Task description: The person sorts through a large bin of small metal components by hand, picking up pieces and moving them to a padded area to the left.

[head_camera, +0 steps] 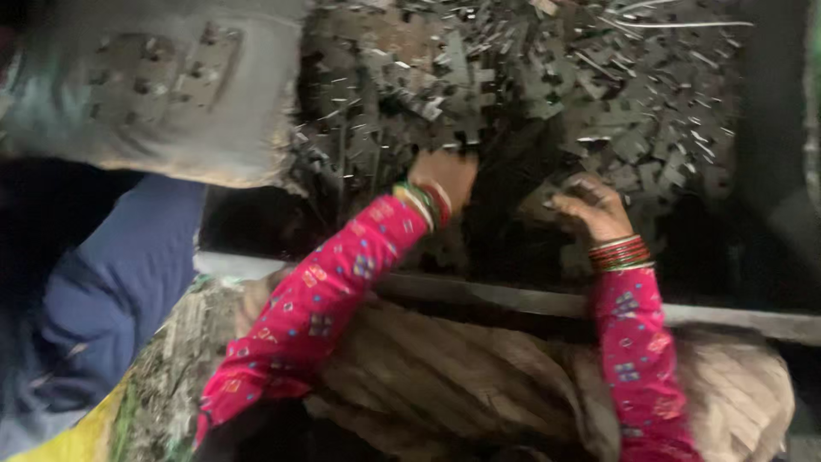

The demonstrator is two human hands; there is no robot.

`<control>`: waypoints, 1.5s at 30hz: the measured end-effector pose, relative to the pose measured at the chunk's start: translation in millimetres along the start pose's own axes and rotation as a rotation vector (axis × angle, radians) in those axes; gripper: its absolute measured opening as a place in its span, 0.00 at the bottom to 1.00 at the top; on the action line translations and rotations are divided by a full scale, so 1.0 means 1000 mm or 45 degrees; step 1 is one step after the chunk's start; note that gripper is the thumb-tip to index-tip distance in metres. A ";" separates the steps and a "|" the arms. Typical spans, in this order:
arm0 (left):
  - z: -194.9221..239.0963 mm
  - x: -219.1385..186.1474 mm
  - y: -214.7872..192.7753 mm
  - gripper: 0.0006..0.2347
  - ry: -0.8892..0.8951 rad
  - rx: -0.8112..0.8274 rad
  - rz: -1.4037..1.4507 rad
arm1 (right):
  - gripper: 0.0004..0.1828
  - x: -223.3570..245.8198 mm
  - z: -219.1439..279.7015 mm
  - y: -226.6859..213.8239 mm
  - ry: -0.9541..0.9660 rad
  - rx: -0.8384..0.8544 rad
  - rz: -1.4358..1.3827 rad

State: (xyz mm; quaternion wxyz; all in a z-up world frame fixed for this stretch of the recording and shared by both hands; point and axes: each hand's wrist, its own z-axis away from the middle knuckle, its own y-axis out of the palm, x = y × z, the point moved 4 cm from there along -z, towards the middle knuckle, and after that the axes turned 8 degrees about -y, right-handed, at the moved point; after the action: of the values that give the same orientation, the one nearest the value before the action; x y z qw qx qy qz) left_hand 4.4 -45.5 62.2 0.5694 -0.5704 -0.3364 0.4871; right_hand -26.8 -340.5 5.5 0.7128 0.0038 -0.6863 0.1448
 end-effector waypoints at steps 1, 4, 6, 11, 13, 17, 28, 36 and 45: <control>0.008 -0.015 0.024 0.11 0.041 0.186 -0.054 | 0.14 0.005 0.010 -0.001 -0.004 -0.225 -0.432; 0.036 -0.043 0.078 0.11 0.219 0.451 -0.293 | 0.13 0.027 0.020 -0.009 -0.385 -0.262 -1.109; 0.044 -0.052 0.098 0.13 0.284 0.350 -0.373 | 0.20 0.026 0.018 -0.024 -0.422 -0.440 -1.276; 0.022 -0.051 0.126 0.13 0.294 0.096 -0.394 | 0.46 0.004 0.013 -0.044 -0.030 -1.066 -1.771; 0.019 -0.045 0.128 0.10 0.444 0.072 -0.434 | 0.40 0.015 0.007 -0.020 -0.241 -0.294 -0.886; 0.018 -0.033 0.112 0.09 0.483 0.136 -0.461 | 0.29 -0.052 -0.032 0.008 0.499 -0.401 -0.032; -0.011 0.002 0.006 0.16 0.328 -0.022 0.710 | 0.25 -0.083 -0.067 -0.003 0.282 -0.235 0.823; -0.017 0.031 -0.040 0.14 0.025 0.170 2.264 | 0.15 0.037 -0.015 0.023 0.094 -0.232 -1.139; 0.018 -0.046 0.022 0.27 0.050 -0.165 0.805 | 0.31 -0.054 -0.024 0.085 0.573 -0.435 -0.838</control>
State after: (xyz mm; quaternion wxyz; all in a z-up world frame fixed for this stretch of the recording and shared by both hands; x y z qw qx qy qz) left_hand -30.4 -85.2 50.6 0.3588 -0.6910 -0.1618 0.6063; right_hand -22.3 -264.5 -64.8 0.8433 0.0726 -0.4900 -0.2086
